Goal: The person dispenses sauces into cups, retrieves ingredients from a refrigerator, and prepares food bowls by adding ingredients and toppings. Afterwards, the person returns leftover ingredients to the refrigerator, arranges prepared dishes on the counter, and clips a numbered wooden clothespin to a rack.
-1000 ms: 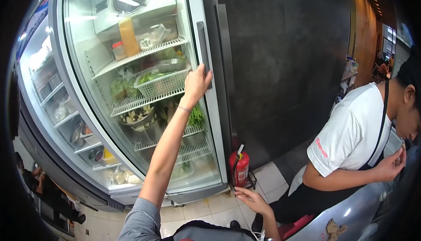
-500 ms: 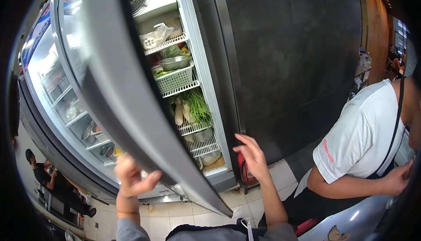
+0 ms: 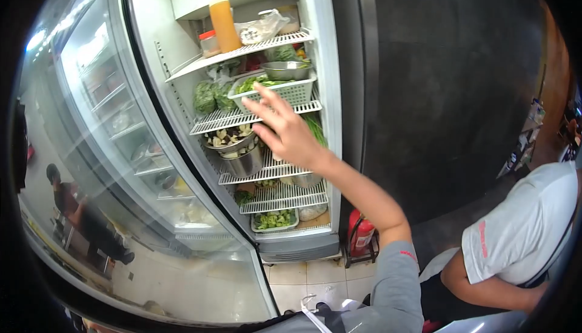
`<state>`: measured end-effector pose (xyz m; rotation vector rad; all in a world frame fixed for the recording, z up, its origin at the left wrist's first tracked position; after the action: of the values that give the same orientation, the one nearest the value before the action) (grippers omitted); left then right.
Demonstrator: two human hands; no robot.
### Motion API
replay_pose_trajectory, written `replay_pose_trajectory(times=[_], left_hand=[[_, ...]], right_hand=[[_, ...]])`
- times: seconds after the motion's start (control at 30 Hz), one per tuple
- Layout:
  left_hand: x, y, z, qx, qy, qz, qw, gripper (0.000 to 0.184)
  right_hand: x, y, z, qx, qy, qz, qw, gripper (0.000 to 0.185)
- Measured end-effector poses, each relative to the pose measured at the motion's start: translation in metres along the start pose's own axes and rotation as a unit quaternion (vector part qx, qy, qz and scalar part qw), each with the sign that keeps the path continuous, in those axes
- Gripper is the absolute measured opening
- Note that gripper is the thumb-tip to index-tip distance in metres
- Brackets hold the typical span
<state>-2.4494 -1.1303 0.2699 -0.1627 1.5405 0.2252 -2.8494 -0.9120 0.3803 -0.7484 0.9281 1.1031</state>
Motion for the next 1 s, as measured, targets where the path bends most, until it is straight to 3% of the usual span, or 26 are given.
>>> replay_pose_trajectory(times=[0.07, 0.13, 0.27, 0.37, 0.5, 0.6, 0.63, 0.67, 0.7, 0.73, 0.77, 0.8, 0.87, 0.9, 0.93, 1.0], left_hand=[[0.003, -0.011, -0.004, -0.05, 0.002, -0.006, 0.999, 0.072], [0.005, -0.023, -0.01, -0.078, 0.002, -0.012, 0.997, 0.071], [0.009, -0.047, -0.03, -0.113, 0.005, -0.023, 0.993, 0.07], [0.012, -0.068, -0.045, -0.127, 0.003, -0.027, 0.992, 0.07], [0.014, -0.096, -0.068, -0.135, 0.005, -0.029, 0.99, 0.069], [0.015, -0.114, -0.084, -0.144, 0.004, -0.031, 0.989, 0.068], [0.015, -0.12, -0.089, -0.146, 0.005, -0.032, 0.989, 0.068], [0.015, -0.125, -0.093, -0.148, 0.006, -0.033, 0.988, 0.068], [0.015, -0.13, -0.098, -0.149, 0.005, -0.033, 0.988, 0.068], [0.015, -0.136, -0.102, -0.148, 0.004, -0.034, 0.988, 0.067], [0.015, -0.14, -0.107, -0.15, 0.004, -0.035, 0.988, 0.067], [0.016, -0.144, -0.112, -0.15, 0.002, -0.036, 0.988, 0.067], [0.015, -0.151, -0.121, -0.154, 0.001, -0.033, 0.988, 0.066], [0.016, -0.153, -0.125, -0.154, 0.0, -0.034, 0.987, 0.066], [0.016, -0.156, -0.129, -0.157, 0.002, -0.036, 0.987, 0.066], [0.016, -0.16, -0.137, -0.161, 0.005, -0.036, 0.986, 0.066]], right_hand=[[-0.036, 0.02, -0.015, 0.0, 0.003, 0.002, 1.0, 0.047], [-0.075, 0.047, -0.028, 0.126, 0.058, 0.044, 0.989, 0.046], [-0.158, 0.113, -0.061, 0.184, 0.095, 0.032, 0.978, 0.052], [-0.211, 0.139, -0.079, 0.053, 0.023, -0.161, 0.985, 0.069], [-0.268, 0.165, -0.116, 0.089, 0.01, -0.252, 0.964, 0.1], [-0.299, 0.171, -0.141, 0.064, 0.027, -0.276, 0.959, 0.105], [-0.303, 0.168, -0.146, 0.185, 0.096, -0.315, 0.926, 0.103], [-0.309, 0.168, -0.15, 0.183, 0.097, -0.311, 0.927, 0.103], [-0.32, 0.146, -0.146, 0.339, 0.166, -0.121, 0.918, 0.098], [-0.32, 0.122, -0.156, 0.473, 0.223, 0.075, 0.849, 0.093], [-0.324, 0.123, -0.166, 0.472, 0.222, 0.076, 0.85, 0.093], [-0.333, 0.129, -0.188, 0.504, 0.082, 0.076, 0.856, 0.084], [-0.337, 0.146, -0.232, 0.538, -0.199, 0.074, 0.815, 0.066], [-0.331, 0.131, -0.237, 0.533, -0.266, 0.06, 0.801, 0.06], [-0.336, 0.134, -0.245, 0.534, -0.264, 0.061, 0.801, 0.06], [-0.338, 0.142, -0.264, 0.448, -0.341, 0.027, 0.826, 0.061]])
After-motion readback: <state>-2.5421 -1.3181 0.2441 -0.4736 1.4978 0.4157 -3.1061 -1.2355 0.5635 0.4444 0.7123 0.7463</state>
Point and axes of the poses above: each hand's wrist, its own x-axis away from the middle knuckle, its own z-axis out of the back of the hand, y = z × x, the point moved 6 cm from there along -x, towards the middle knuckle, and after that the axes turned 12 degrees about x, right-handed, at the moved point
